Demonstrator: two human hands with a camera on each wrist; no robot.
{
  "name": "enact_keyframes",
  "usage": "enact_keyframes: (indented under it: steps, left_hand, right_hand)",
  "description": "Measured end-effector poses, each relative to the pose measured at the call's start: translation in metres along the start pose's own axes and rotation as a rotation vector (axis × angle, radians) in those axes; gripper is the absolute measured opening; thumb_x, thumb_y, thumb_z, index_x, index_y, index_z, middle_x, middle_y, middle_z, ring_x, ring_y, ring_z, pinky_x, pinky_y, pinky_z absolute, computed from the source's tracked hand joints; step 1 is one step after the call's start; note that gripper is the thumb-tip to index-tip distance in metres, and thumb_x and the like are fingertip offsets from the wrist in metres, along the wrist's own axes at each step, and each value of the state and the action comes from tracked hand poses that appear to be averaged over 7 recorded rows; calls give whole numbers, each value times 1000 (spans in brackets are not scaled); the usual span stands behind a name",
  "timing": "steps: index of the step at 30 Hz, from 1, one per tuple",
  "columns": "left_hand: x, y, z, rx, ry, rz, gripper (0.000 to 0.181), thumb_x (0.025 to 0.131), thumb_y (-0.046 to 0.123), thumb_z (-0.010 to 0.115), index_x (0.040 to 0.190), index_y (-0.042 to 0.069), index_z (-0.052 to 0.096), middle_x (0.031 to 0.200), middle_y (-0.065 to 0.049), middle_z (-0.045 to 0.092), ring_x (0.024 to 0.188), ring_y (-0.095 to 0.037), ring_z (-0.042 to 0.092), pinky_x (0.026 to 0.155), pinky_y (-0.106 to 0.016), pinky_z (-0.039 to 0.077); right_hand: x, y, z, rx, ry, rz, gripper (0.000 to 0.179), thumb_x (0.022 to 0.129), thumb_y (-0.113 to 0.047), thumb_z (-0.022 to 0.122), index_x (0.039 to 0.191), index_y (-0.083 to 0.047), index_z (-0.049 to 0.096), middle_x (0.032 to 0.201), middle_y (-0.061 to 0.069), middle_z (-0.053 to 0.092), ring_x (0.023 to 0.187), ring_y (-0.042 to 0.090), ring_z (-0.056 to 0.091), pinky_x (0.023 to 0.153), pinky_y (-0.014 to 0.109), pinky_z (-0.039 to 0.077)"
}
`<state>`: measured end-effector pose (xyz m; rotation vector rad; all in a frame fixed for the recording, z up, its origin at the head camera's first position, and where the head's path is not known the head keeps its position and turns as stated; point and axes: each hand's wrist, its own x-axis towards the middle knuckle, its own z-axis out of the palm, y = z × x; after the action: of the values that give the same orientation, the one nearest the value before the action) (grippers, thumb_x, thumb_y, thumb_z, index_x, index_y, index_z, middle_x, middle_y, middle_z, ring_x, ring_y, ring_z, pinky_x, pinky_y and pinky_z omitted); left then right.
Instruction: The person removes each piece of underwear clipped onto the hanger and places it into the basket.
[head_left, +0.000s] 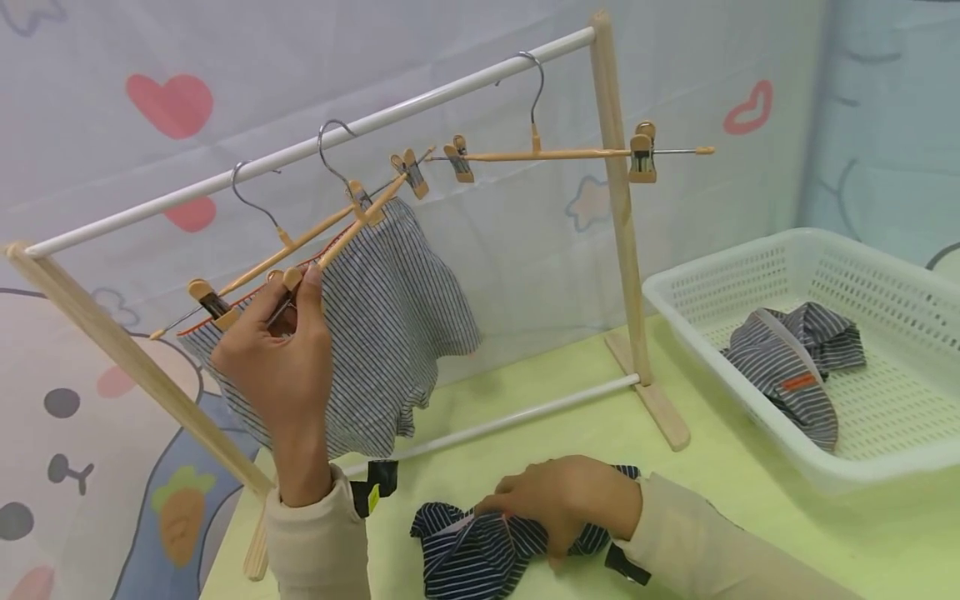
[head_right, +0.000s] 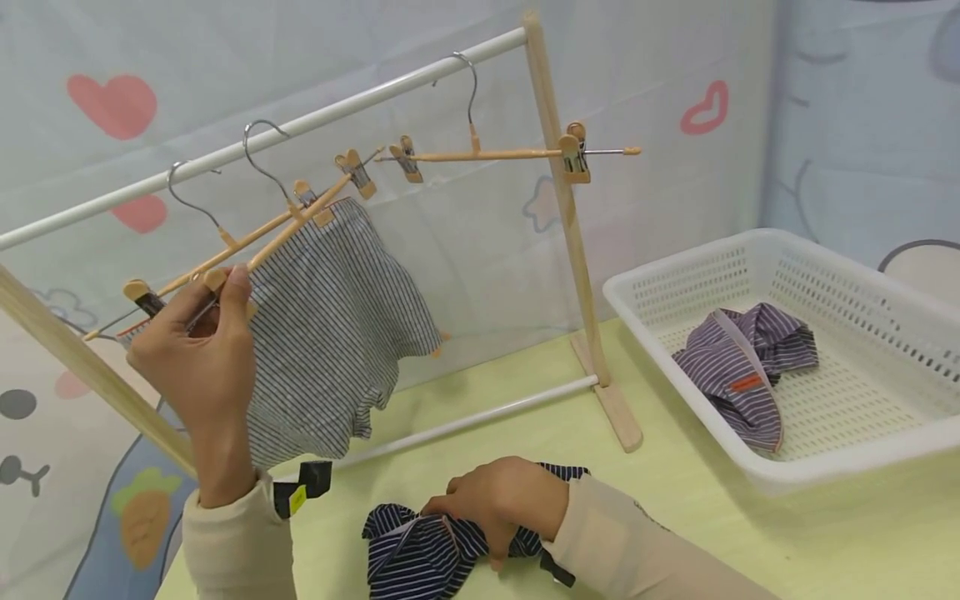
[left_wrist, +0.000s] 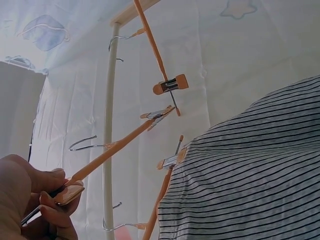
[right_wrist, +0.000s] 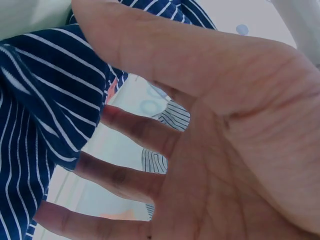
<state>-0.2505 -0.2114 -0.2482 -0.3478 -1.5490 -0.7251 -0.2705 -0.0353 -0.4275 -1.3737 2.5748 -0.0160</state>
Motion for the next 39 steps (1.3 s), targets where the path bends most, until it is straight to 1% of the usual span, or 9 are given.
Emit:
enact_keyframes:
  steps: [2,6,11,15,18,25,30,35,39]
  left_hand:
    - [2,1,2,10,2,-3,25,91,25,73,84,1,78,61,-4,58,52,6,43,54,-12,34]
    - [7,4,4,34,-7,-6,26,92,25,72,84,1,78,60,-8,58,51,7,42,52,-12,32]
    - [11,8,9,49,-34,-8,27,93,25,71,88,1,79,59,-10,57,50,2,39,52,-14,30]
    - [13,11,13,96,-44,3,27,94,25,70,90,0,79,59,-15,59,50,4,37,51,-14,29]
    - [15,12,14,111,-54,5,27,94,26,70,90,0,79,61,-16,61,51,5,38,51,-13,30]
    - [14,17,18,121,-71,-39,27,95,26,68,92,1,79,63,-15,60,53,-1,38,54,-17,29]
    - [13,17,21,142,-86,-19,25,96,24,67,96,2,79,65,-17,64,53,-3,40,54,-15,30]
    - [13,18,25,158,-93,9,25,96,23,67,93,1,78,63,-16,62,52,-7,42,53,-14,29]
    - [11,18,28,171,-96,26,26,96,24,66,92,1,78,63,-15,63,51,-10,43,52,-14,29]
  right_hand:
    - [0,-1,0,23,1,3,98,73,-28,89,151,-45,31,140,-16,51,123,11,55,99,35,52]
    - [1,-1,1,24,11,-6,100,73,-27,90,151,-44,30,133,-18,54,118,9,57,98,33,52]
    - [1,0,1,3,9,1,100,73,-29,90,151,-44,30,137,-16,53,120,10,57,101,34,51]
    - [1,0,2,-17,4,10,101,73,-31,90,152,-44,29,141,-16,51,122,11,56,101,35,51]
    - [0,-1,3,-26,3,14,102,72,-31,90,152,-44,29,142,-15,50,121,11,57,101,35,51]
    - [1,-2,4,-34,12,18,104,70,-30,91,152,-45,30,141,-16,51,121,10,58,102,35,50]
    - [2,-2,5,-29,7,31,103,70,-30,91,151,-46,29,138,-16,52,120,10,57,100,34,52]
    - [4,-4,5,-20,16,48,98,72,-29,90,150,-45,32,135,-15,55,117,10,59,99,34,52]
    - [5,-5,6,-26,36,47,92,73,-27,89,148,-43,37,127,-14,58,113,9,60,96,30,53]
